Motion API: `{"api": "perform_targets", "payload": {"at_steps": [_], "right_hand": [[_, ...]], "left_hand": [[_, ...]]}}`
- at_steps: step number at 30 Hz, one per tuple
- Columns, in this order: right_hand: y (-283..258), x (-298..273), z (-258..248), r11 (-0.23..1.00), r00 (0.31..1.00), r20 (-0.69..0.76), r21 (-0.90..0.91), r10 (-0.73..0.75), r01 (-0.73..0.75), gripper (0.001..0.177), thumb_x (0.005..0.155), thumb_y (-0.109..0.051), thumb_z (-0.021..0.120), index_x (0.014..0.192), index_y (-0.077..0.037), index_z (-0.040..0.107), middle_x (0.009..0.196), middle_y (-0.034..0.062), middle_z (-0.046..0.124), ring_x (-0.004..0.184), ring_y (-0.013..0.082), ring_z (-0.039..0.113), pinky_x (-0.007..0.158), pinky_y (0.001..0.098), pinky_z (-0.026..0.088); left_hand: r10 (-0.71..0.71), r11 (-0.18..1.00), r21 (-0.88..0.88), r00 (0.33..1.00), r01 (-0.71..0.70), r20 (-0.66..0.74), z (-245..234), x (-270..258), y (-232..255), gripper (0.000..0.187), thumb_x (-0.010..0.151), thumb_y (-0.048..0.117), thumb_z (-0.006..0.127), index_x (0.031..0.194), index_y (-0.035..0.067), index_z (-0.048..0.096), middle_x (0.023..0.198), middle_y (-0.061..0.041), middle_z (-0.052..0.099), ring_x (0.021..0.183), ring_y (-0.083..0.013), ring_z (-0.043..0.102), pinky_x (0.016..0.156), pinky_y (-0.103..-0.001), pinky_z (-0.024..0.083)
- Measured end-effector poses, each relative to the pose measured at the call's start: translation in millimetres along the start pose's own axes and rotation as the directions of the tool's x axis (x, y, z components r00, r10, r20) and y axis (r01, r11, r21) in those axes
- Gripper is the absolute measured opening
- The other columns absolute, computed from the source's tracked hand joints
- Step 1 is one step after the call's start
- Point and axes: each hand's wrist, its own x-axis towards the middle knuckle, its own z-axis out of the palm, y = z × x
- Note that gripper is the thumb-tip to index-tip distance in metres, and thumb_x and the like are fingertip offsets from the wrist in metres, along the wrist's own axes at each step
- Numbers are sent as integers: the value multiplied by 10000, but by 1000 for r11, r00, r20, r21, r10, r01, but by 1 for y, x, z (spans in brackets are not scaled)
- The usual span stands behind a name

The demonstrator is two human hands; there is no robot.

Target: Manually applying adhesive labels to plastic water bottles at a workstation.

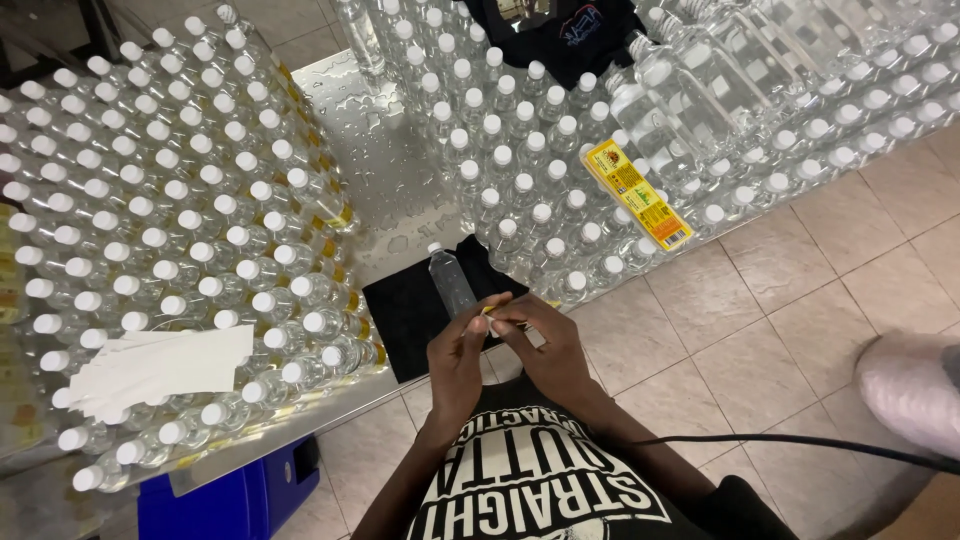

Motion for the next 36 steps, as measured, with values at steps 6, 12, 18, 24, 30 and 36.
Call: {"api": "perform_targets", "payload": {"at_steps": [6, 12, 18, 24, 30, 36], "right_hand": [[3, -3, 6, 997, 994, 112, 80, -1, -8, 130, 995, -64, 791, 1098, -18, 857, 908, 122, 798, 850, 231, 787, 812, 389, 618], [20, -8, -6, 944, 990, -33, 306, 139, -123, 182, 1009, -51, 764, 1148, 66, 774, 917, 187, 796, 845, 234, 786, 861, 416, 634], [24, 1, -19, 968, 973, -136, 192, 186, -158, 203, 1059, -31, 716, 1236, 67, 717, 973, 189, 768, 844, 237, 747, 880, 431, 609], [18, 11, -25, 993, 995, -90, 117, 37, -27, 101, 1075, -25, 725, 1128, 57, 696, 1073, 206, 762, 923, 239, 726, 947, 462, 621], [-7, 22, -13, 923, 960, 50, -266, -276, 279, 178, 1155, -104, 580, 1174, -39, 744, 1179, 115, 802, 1099, 230, 791, 866, 310, 629], [-4, 23, 11, 629, 658, 47, -248, -752, 737, 167, 979, 109, 719, 938, 2, 842, 984, 165, 857, 880, 369, 821, 842, 429, 693]], "left_hand": [[-29, 991, 124, 985, 50, -168, -14, -1, -3, 359, 1159, 251, 524, 1212, 64, 826, 1130, -175, 859, 1131, -345, 799, 1041, -514, 577], [103, 974, 221, 759, 55, -643, -91, 14, -3, 389, 1172, 217, 563, 836, 67, 688, 1035, -160, 820, 1023, -263, 726, 1051, -431, 471], [227, 915, 337, 410, 221, -883, -276, 0, -43, 300, 1174, 274, 628, 914, 137, 690, 793, 18, 600, 764, -85, 490, 811, -312, 444], [601, 527, 753, 454, 394, -658, -423, -21, -57, 258, 1234, 277, 676, 1101, 172, 872, 967, -57, 710, 835, -264, 669, 831, -395, 561], [748, 104, 745, 441, 659, -495, -396, -19, -34, 335, 1199, 260, 836, 1328, 19, 644, 1304, -187, 481, 1108, -396, 518, 837, -606, 462], [-79, 931, 230, 772, 284, -631, -153, -8, 6, 256, 1176, 212, 511, 1301, 71, 684, 997, -79, 710, 794, -190, 597, 827, -358, 506]]}}
